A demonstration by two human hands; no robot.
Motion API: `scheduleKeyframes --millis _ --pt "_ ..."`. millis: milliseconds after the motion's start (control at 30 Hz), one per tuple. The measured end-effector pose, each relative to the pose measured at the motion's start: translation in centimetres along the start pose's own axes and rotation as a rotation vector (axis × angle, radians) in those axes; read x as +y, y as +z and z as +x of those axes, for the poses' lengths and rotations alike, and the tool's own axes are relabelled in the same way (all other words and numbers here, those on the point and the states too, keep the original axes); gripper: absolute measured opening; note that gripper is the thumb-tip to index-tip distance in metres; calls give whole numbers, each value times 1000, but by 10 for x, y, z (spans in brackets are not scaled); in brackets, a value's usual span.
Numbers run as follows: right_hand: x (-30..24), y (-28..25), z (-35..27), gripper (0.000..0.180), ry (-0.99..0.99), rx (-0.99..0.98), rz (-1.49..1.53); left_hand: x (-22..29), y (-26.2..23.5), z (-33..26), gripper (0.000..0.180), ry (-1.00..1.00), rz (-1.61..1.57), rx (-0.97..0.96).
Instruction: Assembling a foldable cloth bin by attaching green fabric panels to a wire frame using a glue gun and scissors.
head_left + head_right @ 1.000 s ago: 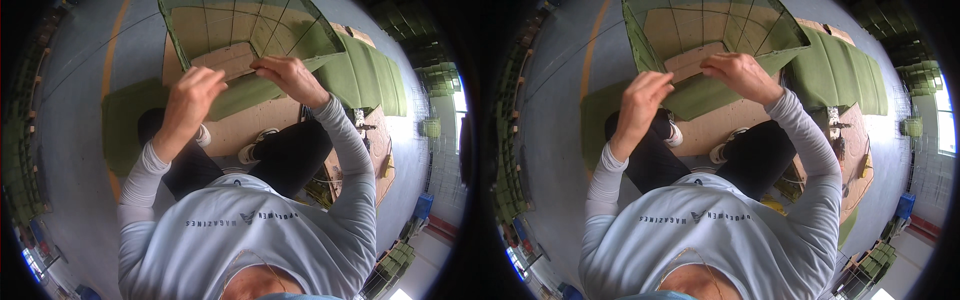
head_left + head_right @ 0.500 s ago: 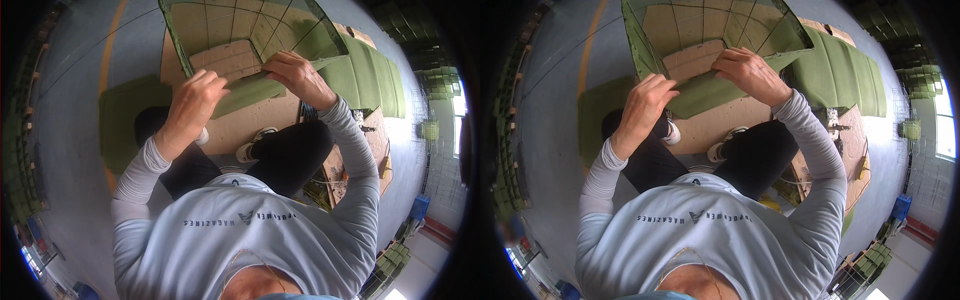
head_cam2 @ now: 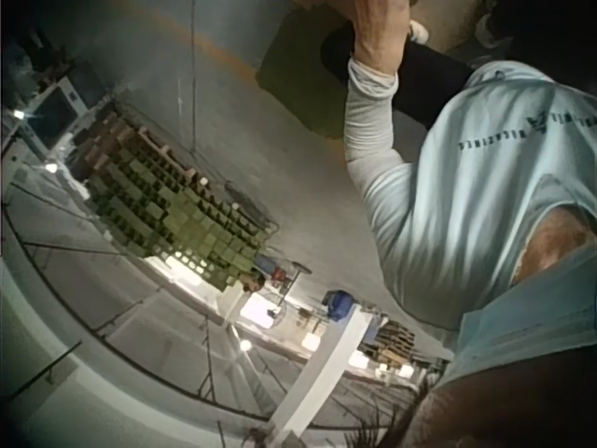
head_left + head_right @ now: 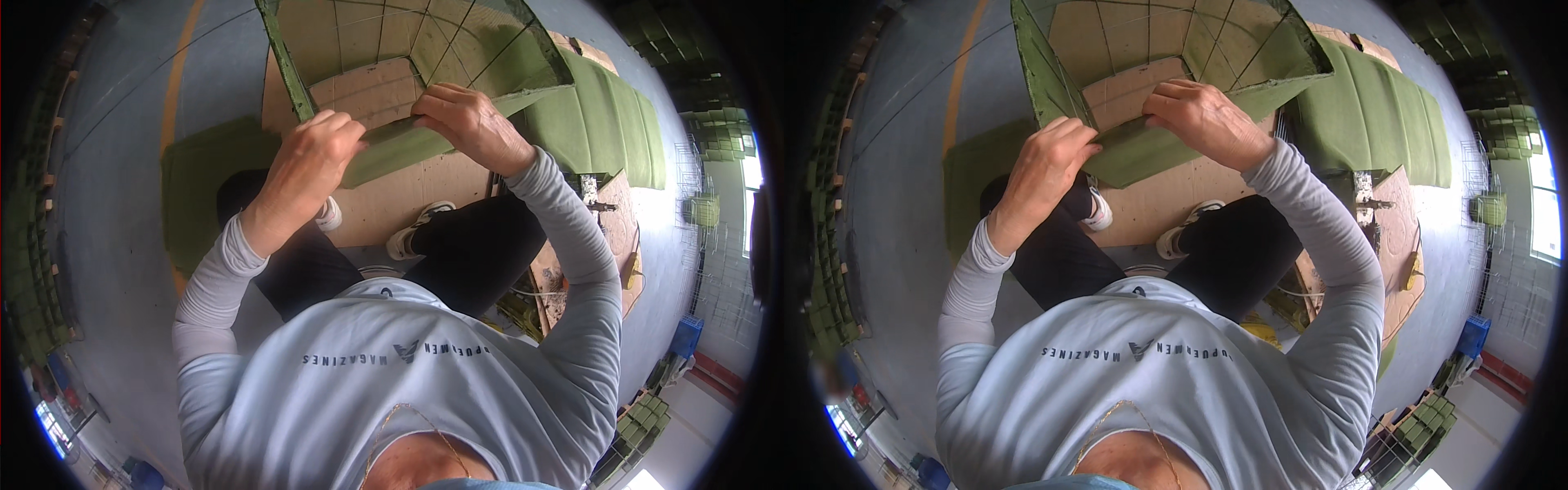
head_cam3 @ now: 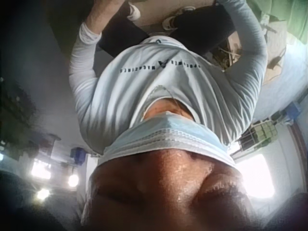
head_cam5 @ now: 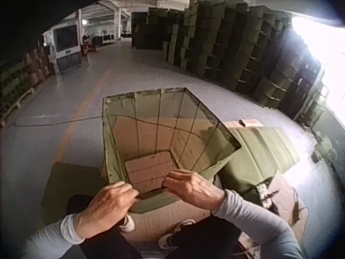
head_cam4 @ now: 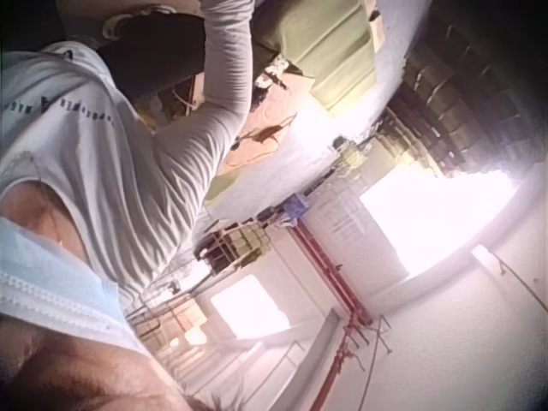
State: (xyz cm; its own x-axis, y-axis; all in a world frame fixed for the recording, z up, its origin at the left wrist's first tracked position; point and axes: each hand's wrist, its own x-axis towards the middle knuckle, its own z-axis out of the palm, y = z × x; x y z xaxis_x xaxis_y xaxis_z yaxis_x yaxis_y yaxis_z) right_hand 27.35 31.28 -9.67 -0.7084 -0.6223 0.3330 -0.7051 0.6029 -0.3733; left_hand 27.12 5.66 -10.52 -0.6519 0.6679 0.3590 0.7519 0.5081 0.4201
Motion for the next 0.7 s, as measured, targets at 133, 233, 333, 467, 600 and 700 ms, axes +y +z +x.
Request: scheduleKeyframes --millis 133,233,333,467,600,700 --pt "4 4 -4 15 -10 27 -31 2 -1 5 16 -19 38 -95" --pt "-1 2 -3 16 31 -16 -42 -6 -13 5 24 33 -185 -83" --pt "-6 3 2 18 -68 66 -140 -13 -41 6 33 142 -94 -22" --pt "-21 21 14 16 -98 88 -83 -37 -40 6 25 243 14 -222" --pt "-21 32 15 13 -77 106 -58 -35 -35 7 24 250 -6 -264" --pt "-21 29 14 13 -55 82 -53 -35 -35 8 24 218 3 -319"
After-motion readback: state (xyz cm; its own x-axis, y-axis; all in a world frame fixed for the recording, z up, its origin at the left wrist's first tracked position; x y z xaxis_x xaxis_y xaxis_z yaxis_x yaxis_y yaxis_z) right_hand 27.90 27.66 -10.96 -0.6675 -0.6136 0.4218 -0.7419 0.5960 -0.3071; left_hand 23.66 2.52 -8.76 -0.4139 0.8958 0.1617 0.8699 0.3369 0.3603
